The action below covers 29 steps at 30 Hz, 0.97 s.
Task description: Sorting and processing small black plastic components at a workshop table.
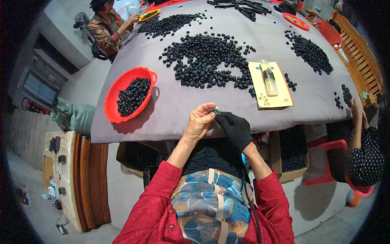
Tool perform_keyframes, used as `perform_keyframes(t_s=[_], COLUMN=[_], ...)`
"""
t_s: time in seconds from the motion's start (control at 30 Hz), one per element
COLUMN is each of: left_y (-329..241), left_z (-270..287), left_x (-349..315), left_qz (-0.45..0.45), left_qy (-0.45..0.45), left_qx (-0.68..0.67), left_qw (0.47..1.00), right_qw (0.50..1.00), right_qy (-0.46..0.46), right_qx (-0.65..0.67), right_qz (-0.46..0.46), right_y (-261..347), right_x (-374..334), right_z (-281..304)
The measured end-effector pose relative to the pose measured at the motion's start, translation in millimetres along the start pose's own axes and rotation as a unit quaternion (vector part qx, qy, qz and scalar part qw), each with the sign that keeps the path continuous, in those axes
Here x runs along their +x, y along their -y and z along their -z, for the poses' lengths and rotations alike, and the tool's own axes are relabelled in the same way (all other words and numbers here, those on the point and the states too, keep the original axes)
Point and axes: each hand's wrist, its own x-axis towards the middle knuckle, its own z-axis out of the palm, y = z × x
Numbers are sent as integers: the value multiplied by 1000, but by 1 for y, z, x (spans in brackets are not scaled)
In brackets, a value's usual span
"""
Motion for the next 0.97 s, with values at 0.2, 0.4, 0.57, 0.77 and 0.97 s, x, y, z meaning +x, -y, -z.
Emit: perform_keyframes(t_s=[0.2,0.4,0.57,0.77,0.97], left_y=[0,-3,-2,-2,-3], left_z=[0,-7,-3,-4,-3], left_x=[-1,-2,-1,0,-1], left_qz=[-7,-1,3,1,10], left_qy=[0,13,1,-10,15], left_qx=[9,35,20,-6,-25], left_qw=[1000,999,1000,1000,1000], right_qw=[1000,995,986,998,982], right_qy=[11,10,-20,21,-24], right_qx=[10,-79,-88,14,-86], right_qz=[-24,63,143,50,167], right_y=[4,-20,-21,-12,-13], right_x=[0,3,1,-3,-4], right_z=[0,-6,-5,-2,-3])
